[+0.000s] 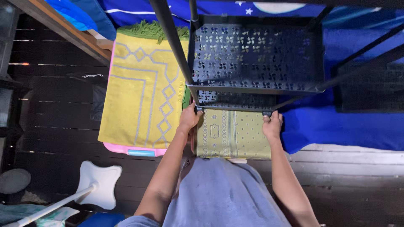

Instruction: The person assembles a black plastic shelving unit by inserting perforated shelves into a metal frame and securing them with small fasteners. The person handles the shelves and frame by hand, aligning and snapping components together.

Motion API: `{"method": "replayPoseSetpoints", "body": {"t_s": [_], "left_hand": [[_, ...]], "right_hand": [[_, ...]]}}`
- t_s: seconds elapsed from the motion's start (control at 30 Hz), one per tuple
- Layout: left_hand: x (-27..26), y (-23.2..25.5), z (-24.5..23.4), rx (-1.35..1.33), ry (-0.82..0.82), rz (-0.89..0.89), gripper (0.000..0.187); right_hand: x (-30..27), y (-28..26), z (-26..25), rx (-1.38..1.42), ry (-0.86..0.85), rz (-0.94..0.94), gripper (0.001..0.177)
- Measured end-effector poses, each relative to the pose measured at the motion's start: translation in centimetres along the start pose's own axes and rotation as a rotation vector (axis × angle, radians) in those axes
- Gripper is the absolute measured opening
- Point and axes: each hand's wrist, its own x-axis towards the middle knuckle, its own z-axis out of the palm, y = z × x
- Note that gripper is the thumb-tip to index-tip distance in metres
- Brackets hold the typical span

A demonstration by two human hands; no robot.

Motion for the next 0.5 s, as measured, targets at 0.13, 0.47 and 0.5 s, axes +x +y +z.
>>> {"method": "replayPoseSetpoints", "body": {"t_s": [0.13,0.47,0.5], "left_hand": [[0.2,-0.3,0.4,0.023,0.047,0.045,0.06],[-0.1,0.3,0.9,0.075,0.058,-0.009,0.059],[-0.1,0.5,1.0,0.075,0.066,-0.003,0.059]], "right_hand": [[0.1,0.1,0.1,-0.033,0.012,-0.03,0.037],[-0.7,0.2,0.5,-0.005,0.059,-0.085,0.042],[-0.7,0.2,0.4,0.001,0.062,-0.083,0.042]]}}
